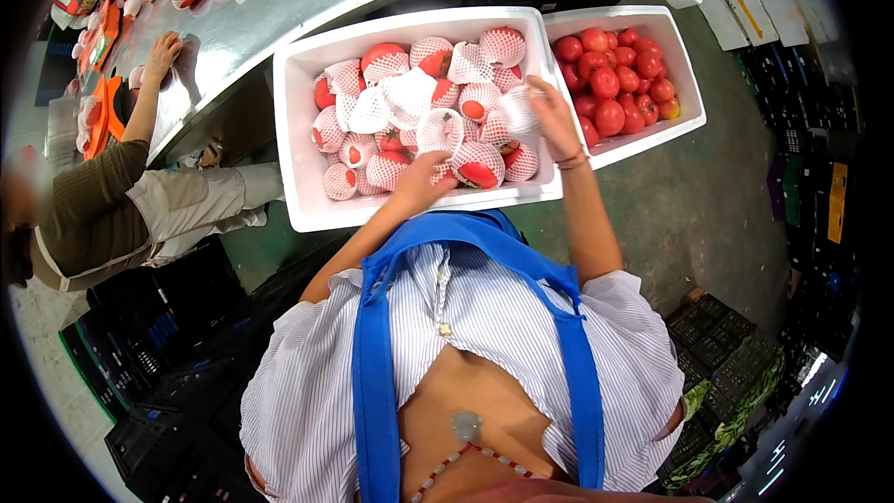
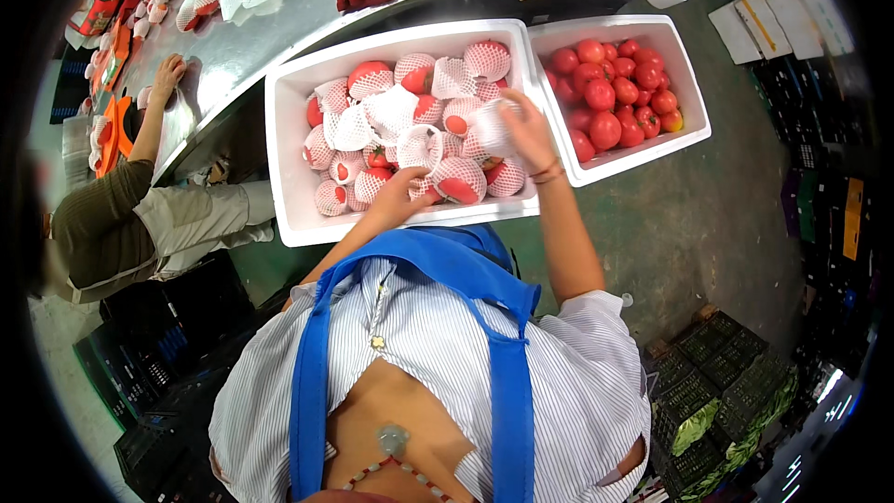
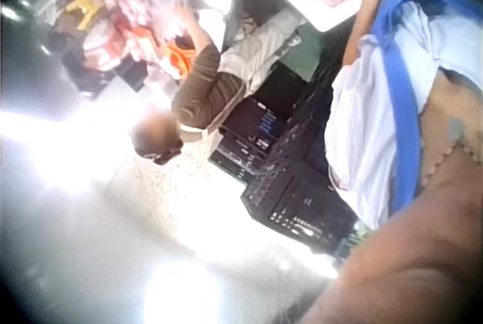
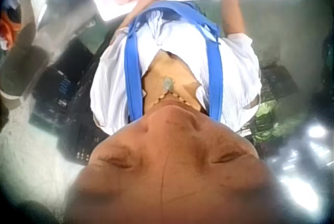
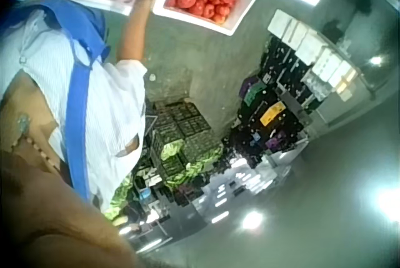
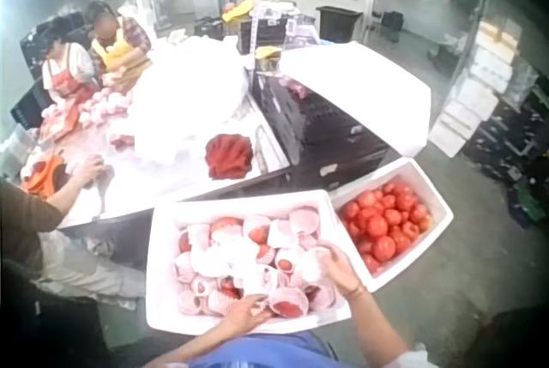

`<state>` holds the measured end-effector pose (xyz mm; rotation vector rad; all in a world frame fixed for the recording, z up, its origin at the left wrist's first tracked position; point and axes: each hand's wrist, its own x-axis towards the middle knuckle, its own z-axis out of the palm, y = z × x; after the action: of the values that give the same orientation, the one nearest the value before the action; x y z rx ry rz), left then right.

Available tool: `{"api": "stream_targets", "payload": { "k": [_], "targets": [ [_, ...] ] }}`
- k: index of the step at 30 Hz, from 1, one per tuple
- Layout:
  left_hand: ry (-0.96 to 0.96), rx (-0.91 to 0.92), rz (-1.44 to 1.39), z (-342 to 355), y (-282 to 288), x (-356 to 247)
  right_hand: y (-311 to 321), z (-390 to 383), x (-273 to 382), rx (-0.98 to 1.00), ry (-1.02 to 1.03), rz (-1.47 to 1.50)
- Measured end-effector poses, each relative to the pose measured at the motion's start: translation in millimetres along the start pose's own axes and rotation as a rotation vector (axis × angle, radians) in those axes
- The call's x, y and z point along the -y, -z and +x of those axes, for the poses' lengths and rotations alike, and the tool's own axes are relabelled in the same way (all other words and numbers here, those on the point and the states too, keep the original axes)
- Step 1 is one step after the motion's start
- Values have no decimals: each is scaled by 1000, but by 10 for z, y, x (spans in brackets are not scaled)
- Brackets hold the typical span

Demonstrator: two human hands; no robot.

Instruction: The person wraps individual tomatoes in white foam netting and places them into a white styrofoam box. The person repeatedly picks tomatoes from a bin, wraps them by hand, and arranges them in the container.

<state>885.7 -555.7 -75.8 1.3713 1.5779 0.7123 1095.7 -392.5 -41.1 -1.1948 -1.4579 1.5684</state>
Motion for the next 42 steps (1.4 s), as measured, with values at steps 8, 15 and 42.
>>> {"api": "stream_targets", "payload": {
  "k": [8,15,42],
  "targets": [
    [-372,172,537,551,-250,-248,-616,109,215,464,319,-847],
    [-145,21,219,411,-49,-182,-314,-203,295,237,158,-633],
    [139,-145,-1528,121,355,-454,-888,-237,-3,248,-322,518]
  ]
}}
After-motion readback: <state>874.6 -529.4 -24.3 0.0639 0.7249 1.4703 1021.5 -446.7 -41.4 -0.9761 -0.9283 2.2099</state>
